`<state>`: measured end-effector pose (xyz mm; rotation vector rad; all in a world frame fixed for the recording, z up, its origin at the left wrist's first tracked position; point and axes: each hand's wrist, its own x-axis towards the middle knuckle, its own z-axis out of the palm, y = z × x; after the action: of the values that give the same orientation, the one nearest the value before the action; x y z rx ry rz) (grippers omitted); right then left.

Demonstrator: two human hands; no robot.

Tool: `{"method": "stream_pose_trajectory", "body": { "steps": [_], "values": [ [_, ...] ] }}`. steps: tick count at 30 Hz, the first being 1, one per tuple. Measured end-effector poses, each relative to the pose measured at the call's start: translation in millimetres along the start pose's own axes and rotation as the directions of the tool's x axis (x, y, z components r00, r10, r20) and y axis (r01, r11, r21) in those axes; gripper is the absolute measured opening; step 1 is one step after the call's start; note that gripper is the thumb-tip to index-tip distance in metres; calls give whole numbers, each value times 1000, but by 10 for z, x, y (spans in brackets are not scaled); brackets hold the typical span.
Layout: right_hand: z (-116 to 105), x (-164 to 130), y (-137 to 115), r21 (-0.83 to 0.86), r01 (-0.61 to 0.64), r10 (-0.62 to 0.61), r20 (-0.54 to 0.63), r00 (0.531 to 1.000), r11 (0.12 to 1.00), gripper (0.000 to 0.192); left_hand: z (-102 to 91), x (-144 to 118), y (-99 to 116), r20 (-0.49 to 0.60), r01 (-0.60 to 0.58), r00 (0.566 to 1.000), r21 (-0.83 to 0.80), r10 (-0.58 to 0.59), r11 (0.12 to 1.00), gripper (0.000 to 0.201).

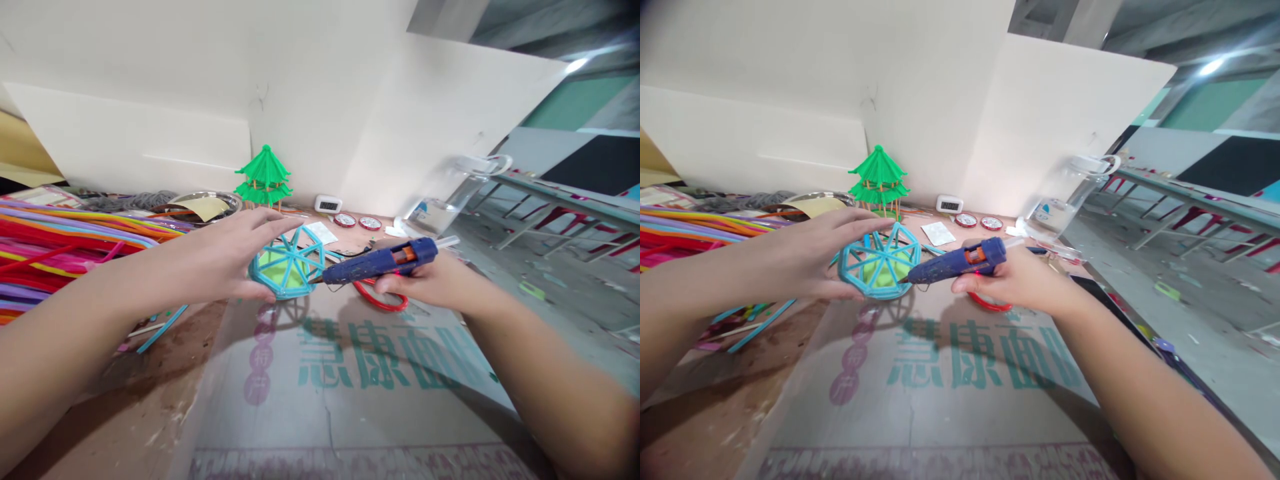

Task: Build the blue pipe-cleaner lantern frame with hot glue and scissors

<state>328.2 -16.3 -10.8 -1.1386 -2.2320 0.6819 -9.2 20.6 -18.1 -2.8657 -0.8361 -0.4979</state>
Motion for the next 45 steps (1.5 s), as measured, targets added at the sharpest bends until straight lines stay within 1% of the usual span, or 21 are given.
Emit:
{"method": "stream_pose_trajectory", "body": {
  "steps": [3, 4, 8, 14, 20, 23, 28, 32, 36, 40, 45],
  "values": [
    [9, 6, -5, 34, 19, -22, 65, 998, 999, 49, -2, 1, 1, -2, -12, 1000, 3, 12, 1000, 103],
    [11, 9, -10, 48, 27, -30, 65, 997, 999, 50, -3, 0, 2, -4, -14, 1000, 5, 14, 1000, 102],
    [6, 19, -20, 70, 48, -52, 55, 997, 996, 48, 0, -2, 1, -4, -13, 1000, 8, 13, 1000, 102],
    [9, 17, 16, 5, 92, -92, 17, 996, 996, 41, 18, -5, -15, -12, -16, 1000, 18, 16, 1000, 102],
    [29, 29, 0, 60, 104, -103, -14, 995, 993, 39, 7, -5, -4, -4, -12, 1000, 11, 12, 1000, 102],
    [22, 32, -18, 46, 81, -80, -19, 997, 996, 41, -7, -2, 10, 12, 8, 1000, -2, -8, 1000, 101],
    [1, 17, -18, 82, 3, -5, 24, 1000, 997, 44, -14, 1, 9, 18, 8, 1000, -18, -8, 1000, 101],
    [-22, 9, -20, 51, 24, -25, 38, 999, 998, 45, -15, -1, 5, 25, 21, 999, -19, -21, 1000, 102],
    [-15, 16, -31, 37, -1, -1, 37, 999, 999, 48, -20, 1, 11, 32, 26, 999, -26, -25, 999, 102],
    [13, 26, -14, 61, 44, -45, 16, 999, 997, 49, -12, 5, 6, 23, 20, 1000, -24, -19, 1000, 102],
    [27, 27, 16, 74, -38, 35, 37, 999, 997, 51, -8, 2, -3, 20, 14, 1000, -25, -13, 1000, 101]
  ]
}}
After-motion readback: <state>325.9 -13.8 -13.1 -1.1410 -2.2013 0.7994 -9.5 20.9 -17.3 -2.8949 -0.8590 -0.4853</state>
